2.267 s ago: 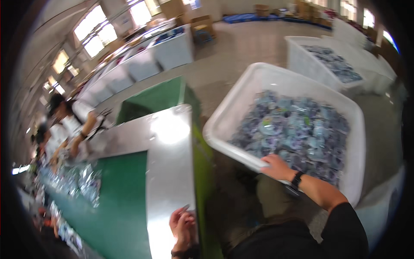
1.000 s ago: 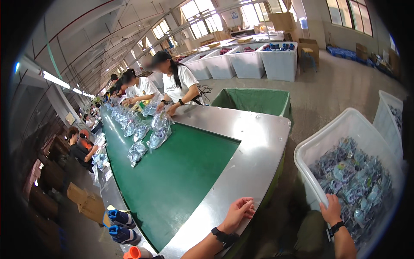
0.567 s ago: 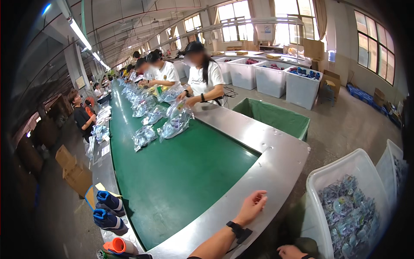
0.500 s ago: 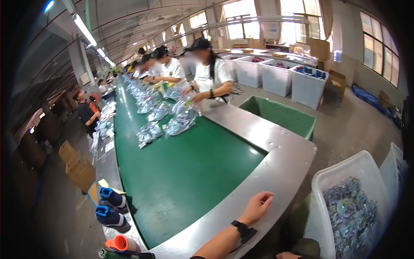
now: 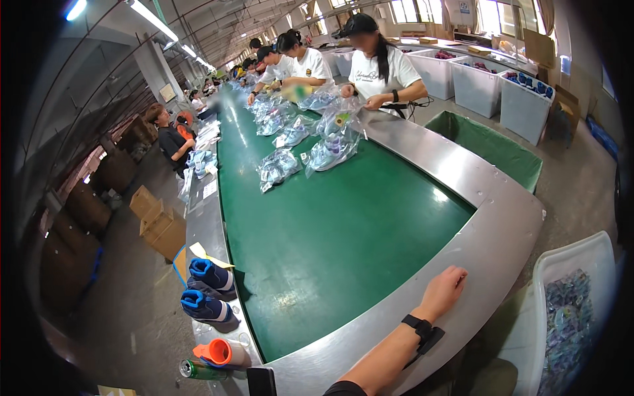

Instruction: The person repeatedly picks packaged footwear from a large white bin and places them onto a green conveyor belt. The footwear appears to be sandals or slippers in clear plastic packaging. The person handles the items one by one in a continuous loop.

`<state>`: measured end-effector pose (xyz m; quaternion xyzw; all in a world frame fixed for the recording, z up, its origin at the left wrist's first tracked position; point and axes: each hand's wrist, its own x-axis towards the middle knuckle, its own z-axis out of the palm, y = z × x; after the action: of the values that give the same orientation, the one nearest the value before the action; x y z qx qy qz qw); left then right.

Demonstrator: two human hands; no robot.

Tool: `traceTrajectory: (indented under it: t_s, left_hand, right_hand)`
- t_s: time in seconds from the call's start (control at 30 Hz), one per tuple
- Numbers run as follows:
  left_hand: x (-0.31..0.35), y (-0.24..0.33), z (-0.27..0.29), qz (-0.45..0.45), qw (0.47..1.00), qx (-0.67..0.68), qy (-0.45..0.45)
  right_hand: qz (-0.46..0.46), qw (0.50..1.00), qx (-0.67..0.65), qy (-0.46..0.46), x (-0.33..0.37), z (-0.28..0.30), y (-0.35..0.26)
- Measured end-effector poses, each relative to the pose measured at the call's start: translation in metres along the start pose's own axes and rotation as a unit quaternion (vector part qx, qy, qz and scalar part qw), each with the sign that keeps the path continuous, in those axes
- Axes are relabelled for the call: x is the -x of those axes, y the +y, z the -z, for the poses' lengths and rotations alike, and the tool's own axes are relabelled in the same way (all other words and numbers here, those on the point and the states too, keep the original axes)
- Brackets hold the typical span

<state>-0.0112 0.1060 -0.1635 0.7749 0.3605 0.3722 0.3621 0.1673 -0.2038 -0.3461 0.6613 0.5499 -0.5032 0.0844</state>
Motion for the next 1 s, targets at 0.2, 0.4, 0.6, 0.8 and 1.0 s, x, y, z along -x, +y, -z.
traceTrajectory:
  t_s: [0.2,0.4,0.6,0.8,1.0]
  left_hand:
    - [0.001,0.000,-0.005,-0.050,0.994,-0.096,-0.028]
    - [0.005,0.024,-0.006,0.085,0.996,0.040,-0.005]
    - [0.003,0.024,-0.001,0.080,0.996,0.033,-0.005]
    - [-0.003,0.023,0.001,0.114,0.986,0.125,0.009]
    - [0.004,0.017,0.002,0.163,0.975,0.151,0.002]
  right_hand:
    - [-0.012,1.000,-0.011,0.004,0.001,0.003,0.000]
    - [-0.027,0.999,-0.026,-0.002,-0.001,0.003,0.004]
    - [-0.040,0.998,-0.040,-0.031,-0.017,0.014,0.016]
    - [-0.057,0.994,-0.059,-0.068,-0.013,0.031,0.023]
    - [-0.048,0.996,-0.047,-0.062,0.003,0.017,0.030]
